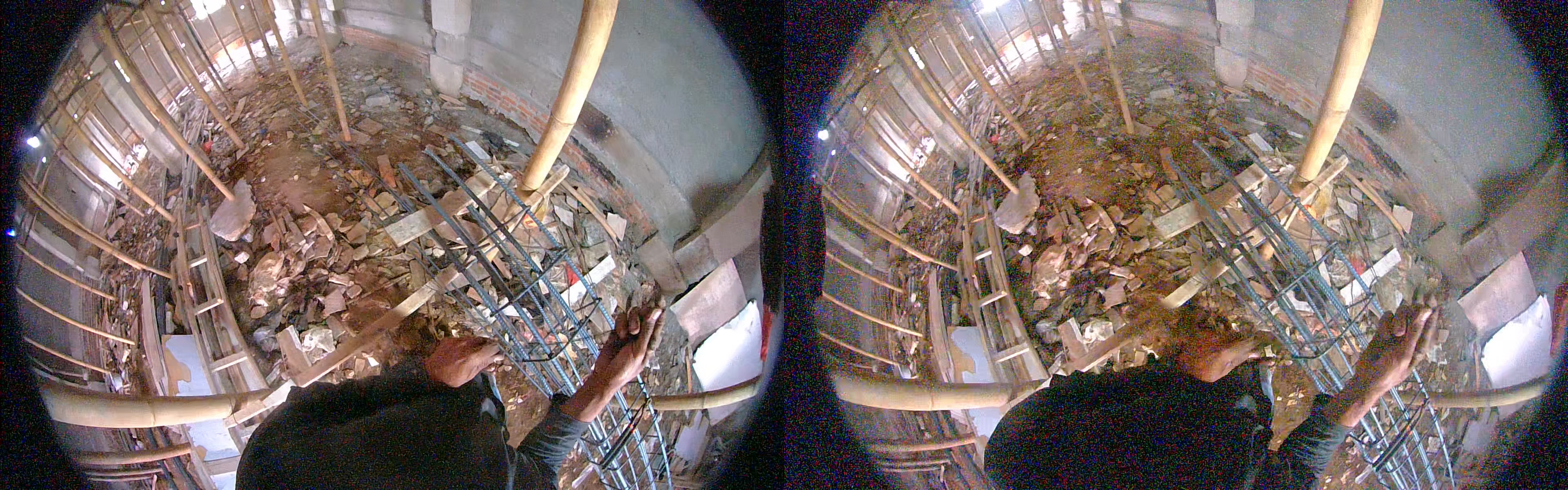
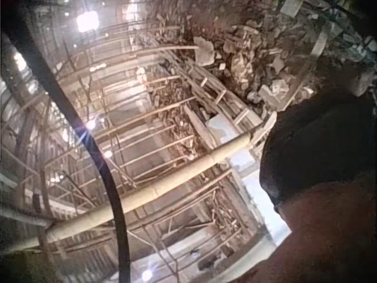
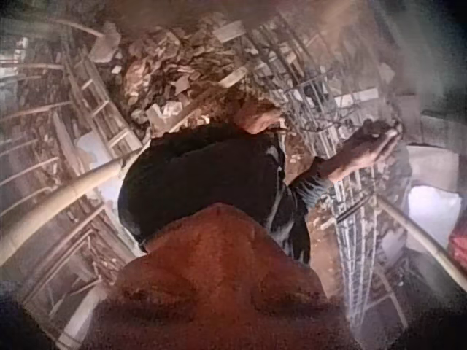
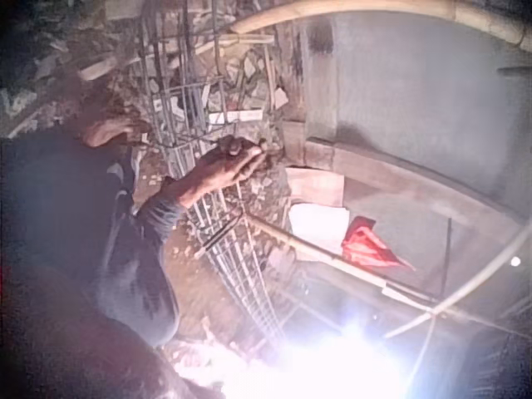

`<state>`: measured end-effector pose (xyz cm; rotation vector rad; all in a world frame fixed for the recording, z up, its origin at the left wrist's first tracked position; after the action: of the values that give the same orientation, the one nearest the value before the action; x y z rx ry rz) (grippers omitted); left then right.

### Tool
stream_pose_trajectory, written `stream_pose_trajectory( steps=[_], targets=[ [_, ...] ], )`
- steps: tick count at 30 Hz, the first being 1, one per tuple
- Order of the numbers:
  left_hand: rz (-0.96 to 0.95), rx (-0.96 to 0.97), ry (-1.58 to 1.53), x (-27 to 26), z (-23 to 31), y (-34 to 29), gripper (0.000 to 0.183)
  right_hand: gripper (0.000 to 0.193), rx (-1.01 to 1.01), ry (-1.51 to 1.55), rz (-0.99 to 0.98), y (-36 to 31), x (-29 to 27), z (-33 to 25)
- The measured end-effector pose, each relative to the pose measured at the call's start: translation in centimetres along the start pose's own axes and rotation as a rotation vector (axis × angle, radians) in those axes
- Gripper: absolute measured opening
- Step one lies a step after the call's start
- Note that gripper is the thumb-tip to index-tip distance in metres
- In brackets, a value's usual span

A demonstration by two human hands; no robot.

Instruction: The person assembles a rebar cage by tying intersecting steel bars with wire using pliers. They repeatedly wrap wire around intersections and twist it tight, then move along the cage to secure additional joints. The work occurs on a construction site floor with debris and bamboo supports visible.

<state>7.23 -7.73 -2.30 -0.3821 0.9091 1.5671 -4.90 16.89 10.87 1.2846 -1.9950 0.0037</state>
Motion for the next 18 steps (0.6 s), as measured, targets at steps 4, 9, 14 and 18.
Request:
stream_pose_trajectory(
  steps=[4,9,14,18],
  targets=[
    [-0.413,-0.312,-0.563,2.7,-2.4,-2.1,0.023,0.033,-0.129,-0.175,0.178,0.1,0.9,-1.5],
    [-0.723,-0.299,-1.010,2.5,0.4,-1.7,0.029,0.042,-0.234,-0.097,0.106,2.2,0.3,-2.3],
    [-0.936,-0.295,-0.847,1.9,1.7,-0.1,0.044,0.038,-0.408,-0.243,0.083,3.0,-0.4,-3.0],
    [-0.512,-0.090,-0.536,0.5,1.5,2.6,0.051,0.042,-0.532,-0.500,0.145,4.0,-0.1,-4.5]
  ],
)
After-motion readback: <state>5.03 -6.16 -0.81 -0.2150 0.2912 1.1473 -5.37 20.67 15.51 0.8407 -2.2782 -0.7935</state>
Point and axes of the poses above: each hand's wrist, its own y-axis towards the middle knuckle, its own x-axis out of the palm, z = x × y, the point moved 3 cm from there along y, towards the middle knuckle, and after that the axes turned 11 degrees about -x, right-handed, at the moved point
